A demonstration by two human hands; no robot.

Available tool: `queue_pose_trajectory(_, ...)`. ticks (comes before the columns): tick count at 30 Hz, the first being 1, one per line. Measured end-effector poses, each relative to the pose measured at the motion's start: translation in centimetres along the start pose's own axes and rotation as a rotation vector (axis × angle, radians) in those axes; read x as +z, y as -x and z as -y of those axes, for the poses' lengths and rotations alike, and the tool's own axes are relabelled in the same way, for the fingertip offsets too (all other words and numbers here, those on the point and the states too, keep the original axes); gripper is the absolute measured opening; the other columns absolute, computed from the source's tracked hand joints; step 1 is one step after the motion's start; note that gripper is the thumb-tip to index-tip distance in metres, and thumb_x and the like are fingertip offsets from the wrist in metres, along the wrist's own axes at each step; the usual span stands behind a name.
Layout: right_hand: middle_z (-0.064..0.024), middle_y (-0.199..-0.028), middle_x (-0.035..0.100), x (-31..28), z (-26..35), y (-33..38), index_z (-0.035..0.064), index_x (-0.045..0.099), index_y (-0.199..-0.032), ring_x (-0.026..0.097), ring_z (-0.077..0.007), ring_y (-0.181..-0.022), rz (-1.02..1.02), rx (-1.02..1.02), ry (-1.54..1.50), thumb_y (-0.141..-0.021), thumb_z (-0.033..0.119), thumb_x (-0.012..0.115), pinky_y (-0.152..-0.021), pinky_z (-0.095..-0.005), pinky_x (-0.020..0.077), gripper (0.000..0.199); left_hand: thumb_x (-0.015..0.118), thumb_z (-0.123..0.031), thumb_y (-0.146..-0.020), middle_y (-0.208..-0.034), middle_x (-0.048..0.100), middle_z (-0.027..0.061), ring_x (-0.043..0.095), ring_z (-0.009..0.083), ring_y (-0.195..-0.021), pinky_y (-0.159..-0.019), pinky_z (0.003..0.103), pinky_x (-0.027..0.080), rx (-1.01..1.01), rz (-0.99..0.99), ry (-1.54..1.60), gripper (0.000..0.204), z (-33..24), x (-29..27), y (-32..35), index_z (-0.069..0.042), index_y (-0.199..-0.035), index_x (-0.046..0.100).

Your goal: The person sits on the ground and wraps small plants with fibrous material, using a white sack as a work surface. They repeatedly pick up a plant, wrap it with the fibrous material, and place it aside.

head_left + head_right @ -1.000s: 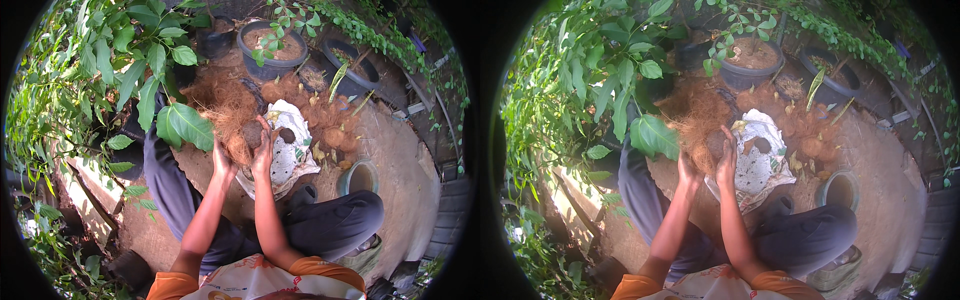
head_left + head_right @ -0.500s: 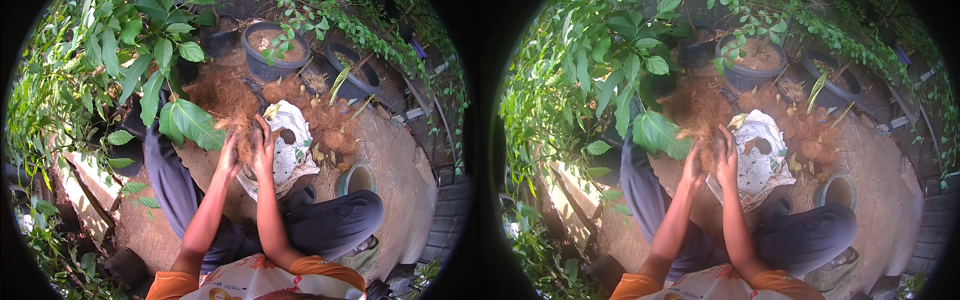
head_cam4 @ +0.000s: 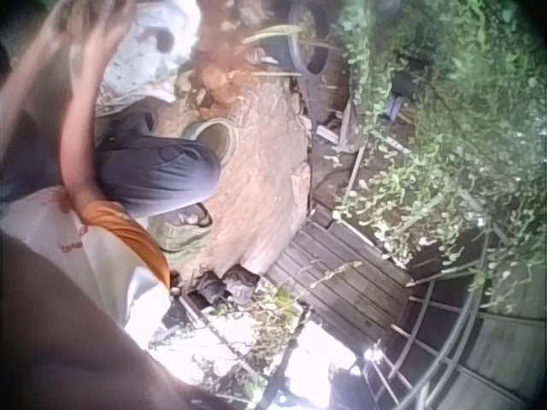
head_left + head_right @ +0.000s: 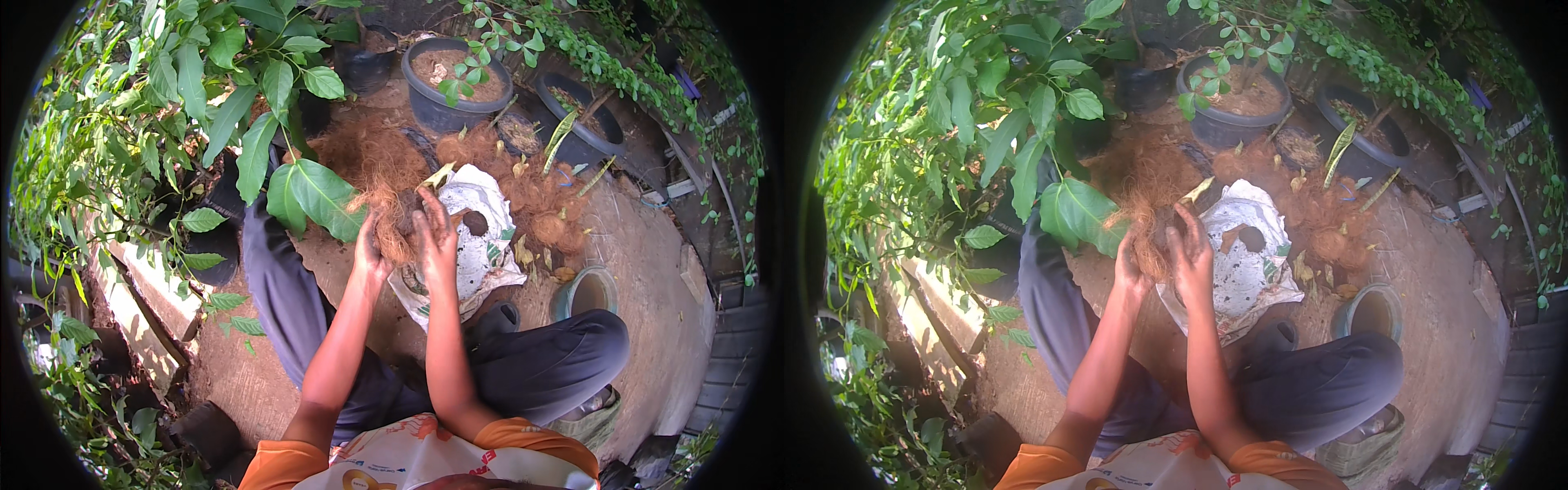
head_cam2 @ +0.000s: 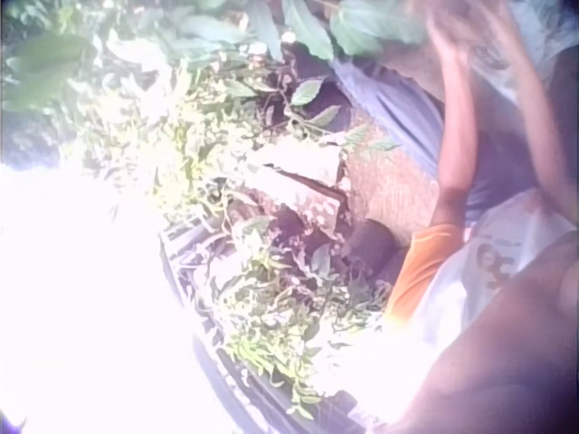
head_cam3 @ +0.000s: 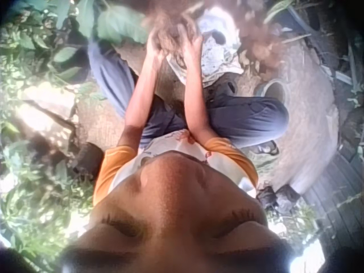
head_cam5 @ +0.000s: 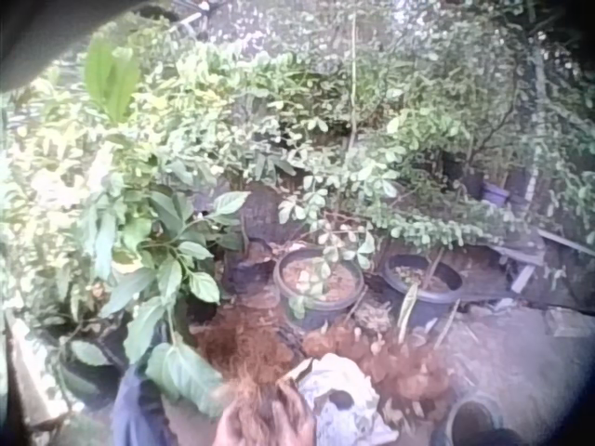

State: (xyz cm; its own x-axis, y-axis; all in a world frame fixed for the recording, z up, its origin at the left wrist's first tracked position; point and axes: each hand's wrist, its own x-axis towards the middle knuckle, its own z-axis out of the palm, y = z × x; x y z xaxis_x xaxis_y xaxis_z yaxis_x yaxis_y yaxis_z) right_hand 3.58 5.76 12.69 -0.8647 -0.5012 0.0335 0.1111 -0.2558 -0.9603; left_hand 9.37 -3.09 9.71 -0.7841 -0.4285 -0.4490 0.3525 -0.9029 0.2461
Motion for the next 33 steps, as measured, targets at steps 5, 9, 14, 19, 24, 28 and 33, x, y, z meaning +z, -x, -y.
queue_pose_trajectory(5,-0.0152,-0.133,0.053,-3.2,1.4,-0.7,-0.0009,0.05,-0.131,0.045,-0.0237,-0.129,-0.148,0.041,-0.052,-0.09,0.015,0.066,-0.111,-0.0376,0.0312,0.046,0.045,-0.038,-0.097,-0.138,0.047,0.0177,0.047,0.0367,-0.126,-0.105,0.056,0.04,0.089,0.158,0.097,0.051,-1.3,0.8,-1.0,-0.008,-0.138,0.042)
queue_pose_trajectory(9,-0.0167,-0.14,0.044,-2.9,-0.3,-0.8,-0.0004,0.038,-0.14,0.041,-0.0272,-0.131,0.003,0.042,0.231,-0.081,0.015,0.075,-0.112,-0.0401,0.0304,0.071,0.05,-0.036,-0.096,-0.136,0.05,0.0167,0.049,0.0351,-0.124,-0.105,0.055,0.04,0.112,0.209,0.23,0.049,-2.0,0.8,-1.8,-0.008,-0.136,0.045)
queue_pose_trajectory(14,-0.0174,-0.141,0.042,-1.0,-2.0,0.8,-0.0028,0.031,-0.141,0.04,-0.026,-0.132,0.273,-0.002,0.283,-0.072,0.016,0.084,-0.112,-0.0402,0.0311,0.089,0.05,-0.036,-0.096,-0.135,0.051,0.016,0.05,0.0348,-0.123,-0.106,0.052,0.04,0.128,0.219,0.223,0.048,-1.0,0.4,-2.6,-0.007,-0.135,0.046)
queue_pose_trajectory(19,-0.0163,-0.138,0.046,-0.9,-3.0,0.4,-0.0022,0.029,-0.141,0.047,-0.023,-0.126,0.18,0.173,0.11,-0.076,0.008,0.08,-0.107,-0.0383,0.038,0.083,0.048,-0.033,-0.097,-0.133,0.052,0.0151,0.051,0.032,-0.121,-0.106,0.049,0.04,0.113,0.087,0.12,0.046,1.4,0.2,-1.7,-0.007,-0.134,0.046)
queue_pose_trajectory(24,-0.0181,-0.142,0.04,-2.0,-3.8,0.3,-0.0041,0.021,-0.146,0.044,-0.025,-0.127,-0.005,-0.082,0.028,-0.08,0.014,0.078,-0.106,-0.0357,0.0375,0.089,0.053,-0.02,-0.095,-0.136,0.051,0.0121,0.05,0.0277,-0.122,-0.107,0.044,0.04,0.113,0.164,-0.045,0.048,2.8,0.4,-1.0,-0.007,-0.14,0.041)
queue_pose_trajectory(28,-0.0135,-0.147,0.036,-2.3,-3.3,0.3,-0.0014,0.028,-0.146,0.037,-0.0224,-0.134,-0.121,-0.125,0.01,-0.088,0.017,0.069,-0.111,-0.0355,0.0303,0.074,0.058,-0.009,-0.09,-0.142,0.045,0.0104,0.046,0.0227,-0.128,-0.108,0.036,0.037,0.308,0.291,-0.422,0.058,3.2,1.2,-1.0,-0.006,-0.144,0.037)
queue_pose_trajectory(33,-0.0124,-0.146,0.039,-2.7,-1.6,-0.1,0.0,0.034,-0.144,0.039,-0.0224,-0.133,-0.092,-0.176,-0.033,-0.086,0.015,0.07,-0.111,-0.0368,0.0312,0.07,0.059,-0.019,-0.091,-0.144,0.043,0.0125,0.043,0.0209,-0.13,-0.109,0.035,0.034,0.503,0.282,-0.868,0.059,2.7,2.3,-0.5,0.0,-0.142,0.037)
